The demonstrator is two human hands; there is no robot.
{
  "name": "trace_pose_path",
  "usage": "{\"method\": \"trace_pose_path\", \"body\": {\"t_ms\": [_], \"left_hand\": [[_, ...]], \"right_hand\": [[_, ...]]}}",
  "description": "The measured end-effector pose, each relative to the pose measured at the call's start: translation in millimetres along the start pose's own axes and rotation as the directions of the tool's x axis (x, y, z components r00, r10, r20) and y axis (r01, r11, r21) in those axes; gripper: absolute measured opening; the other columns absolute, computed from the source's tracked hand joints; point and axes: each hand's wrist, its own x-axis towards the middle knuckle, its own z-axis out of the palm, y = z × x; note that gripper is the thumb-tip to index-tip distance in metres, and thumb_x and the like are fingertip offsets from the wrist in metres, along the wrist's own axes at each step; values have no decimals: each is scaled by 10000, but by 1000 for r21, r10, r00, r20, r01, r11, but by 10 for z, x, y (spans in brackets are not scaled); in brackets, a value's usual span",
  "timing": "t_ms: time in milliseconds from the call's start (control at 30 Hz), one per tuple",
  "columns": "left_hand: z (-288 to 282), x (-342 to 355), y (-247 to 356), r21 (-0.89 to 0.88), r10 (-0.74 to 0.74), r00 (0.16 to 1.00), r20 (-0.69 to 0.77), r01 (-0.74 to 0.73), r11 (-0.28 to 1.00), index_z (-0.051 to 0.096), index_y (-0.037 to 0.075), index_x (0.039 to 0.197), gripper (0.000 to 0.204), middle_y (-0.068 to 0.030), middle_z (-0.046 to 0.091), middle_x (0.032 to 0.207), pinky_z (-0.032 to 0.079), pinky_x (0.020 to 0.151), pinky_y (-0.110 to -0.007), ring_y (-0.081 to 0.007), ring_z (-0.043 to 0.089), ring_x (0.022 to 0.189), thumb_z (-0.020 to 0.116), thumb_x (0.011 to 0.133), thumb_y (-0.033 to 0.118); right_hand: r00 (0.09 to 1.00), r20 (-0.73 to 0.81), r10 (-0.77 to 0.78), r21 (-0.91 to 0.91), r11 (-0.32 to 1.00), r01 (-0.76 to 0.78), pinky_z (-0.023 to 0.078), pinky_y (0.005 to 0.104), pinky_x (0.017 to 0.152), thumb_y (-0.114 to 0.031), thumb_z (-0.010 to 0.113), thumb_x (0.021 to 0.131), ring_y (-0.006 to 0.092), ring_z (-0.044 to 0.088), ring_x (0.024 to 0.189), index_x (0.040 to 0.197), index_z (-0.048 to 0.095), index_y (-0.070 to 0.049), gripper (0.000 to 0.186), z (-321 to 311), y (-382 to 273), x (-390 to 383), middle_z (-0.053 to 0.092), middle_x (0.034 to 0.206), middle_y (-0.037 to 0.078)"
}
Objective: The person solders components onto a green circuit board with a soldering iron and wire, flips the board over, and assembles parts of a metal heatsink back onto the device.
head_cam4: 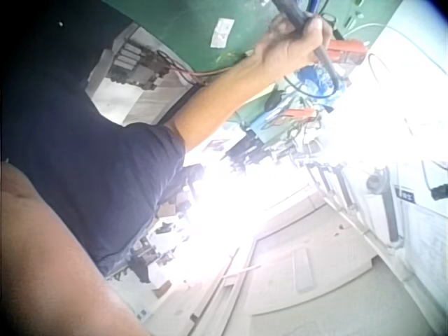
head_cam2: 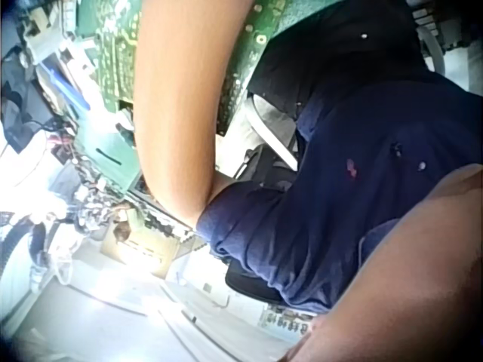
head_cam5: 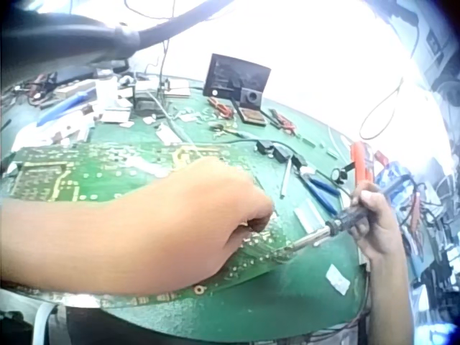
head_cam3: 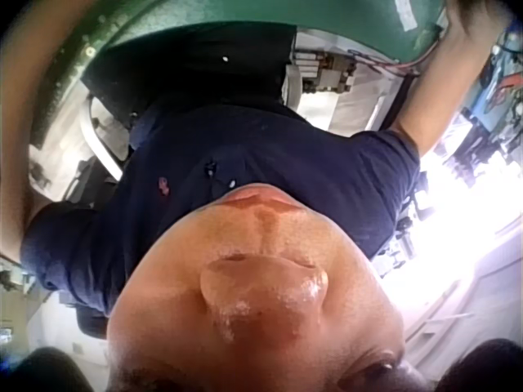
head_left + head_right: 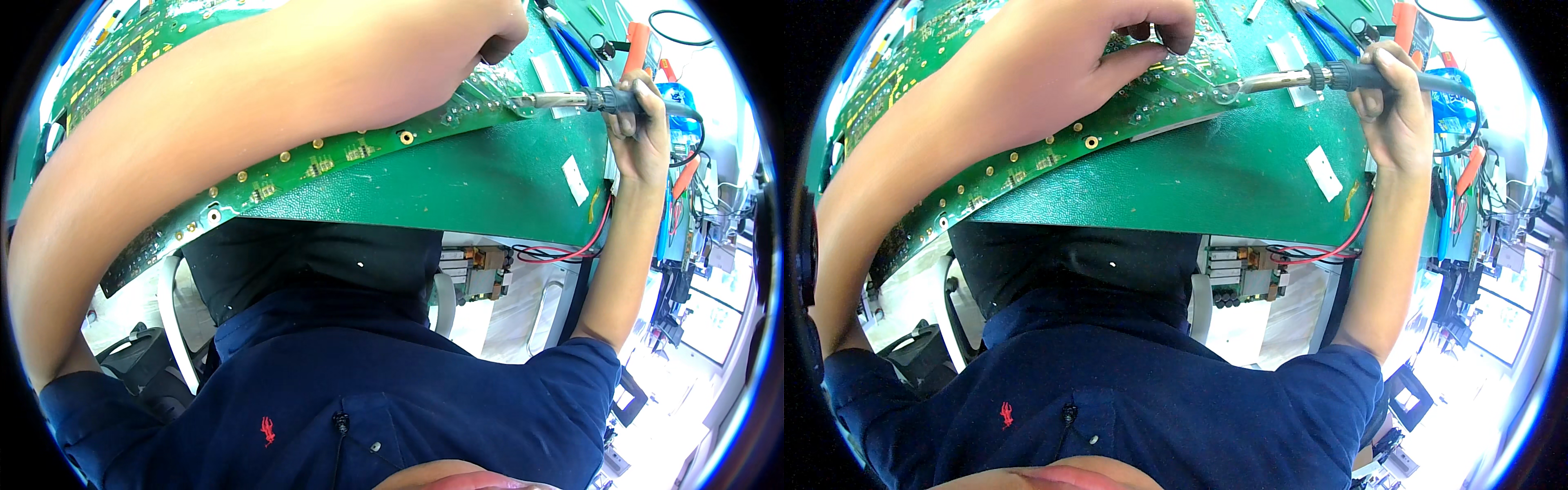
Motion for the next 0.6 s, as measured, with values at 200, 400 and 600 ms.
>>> {"method": "trace_pose_path", "body": {"t_ms": [200,400,600], "left_hand": [[-179,158,53,-120,-167,960,223,197,973,684,-64,844,108,-250,664,774,532,716,-473,-436,656,773,588,845,-16],[-93,114,99,-69,-94,991,96,101,992,698,-63,859,120,-258,664,765,536,705,-469,-433,657,750,592,826,-18],[-96,131,50,-142,-161,969,189,189,972,704,-57,844,112,-260,670,766,537,693,-465,-432,661,741,603,817,-19]], "right_hand": [[1000,-2,-12,-13,1000,12,299,248,517,-203,602,995,76,363,506,977,633,11,217,-58,7,14,424,566,-33],[999,-51,-3,-13,1000,2,297,248,520,-210,606,994,76,357,505,987,632,11,222,-63,30,7,416,565,-35],[999,-37,14,-39,999,-15,289,249,522,-228,613,993,74,344,508,992,633,6,235,-23,21,3,400,569,-39]]}}
